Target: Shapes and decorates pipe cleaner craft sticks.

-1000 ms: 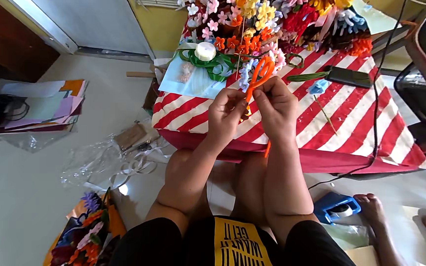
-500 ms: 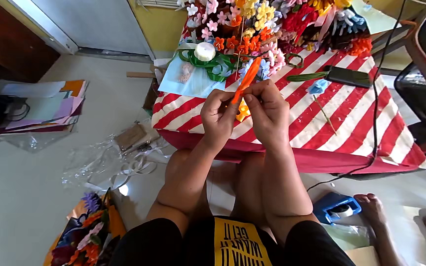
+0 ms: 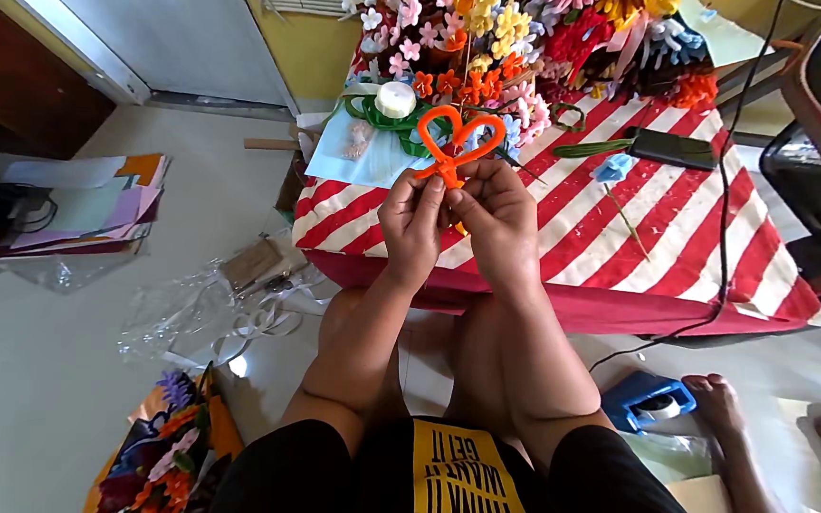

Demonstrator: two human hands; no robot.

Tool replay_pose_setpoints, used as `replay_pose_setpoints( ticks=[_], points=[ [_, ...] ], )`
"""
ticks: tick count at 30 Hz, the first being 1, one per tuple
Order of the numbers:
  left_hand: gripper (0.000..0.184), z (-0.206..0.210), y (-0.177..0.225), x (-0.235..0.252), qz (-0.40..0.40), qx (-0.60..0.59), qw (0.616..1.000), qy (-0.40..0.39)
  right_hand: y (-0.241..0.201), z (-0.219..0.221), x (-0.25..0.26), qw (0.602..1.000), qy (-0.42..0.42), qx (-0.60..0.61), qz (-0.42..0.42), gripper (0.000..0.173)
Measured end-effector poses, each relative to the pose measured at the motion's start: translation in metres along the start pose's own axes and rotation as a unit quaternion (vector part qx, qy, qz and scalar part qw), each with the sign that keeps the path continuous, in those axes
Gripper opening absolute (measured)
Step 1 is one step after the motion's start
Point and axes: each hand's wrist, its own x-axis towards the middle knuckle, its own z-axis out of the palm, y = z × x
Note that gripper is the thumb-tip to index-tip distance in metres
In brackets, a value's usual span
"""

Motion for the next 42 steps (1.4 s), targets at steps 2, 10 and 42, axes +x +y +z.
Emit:
replay_pose_setpoints(
  ticks=[2,10,42],
  points=[
    [0.017,0.000,0.003,0.000,-0.024,-0.023,0.999,0.005,0.001,0.001,0.000,1.000,-0.007,0.012,0.011,0.026],
    [0.020,0.001,0.009,0.001,-0.078,-0.065,0.995,0.008,0.003,-0.001,0.001,0.998,-0.013,0.051,0.026,0.024],
    [0.013,-0.003,0.005,0.005,-0.090,-0.087,0.992,-0.003,0.014,-0.024,0.011,0.929,-0.155,0.273,0.195,0.013]
  ],
)
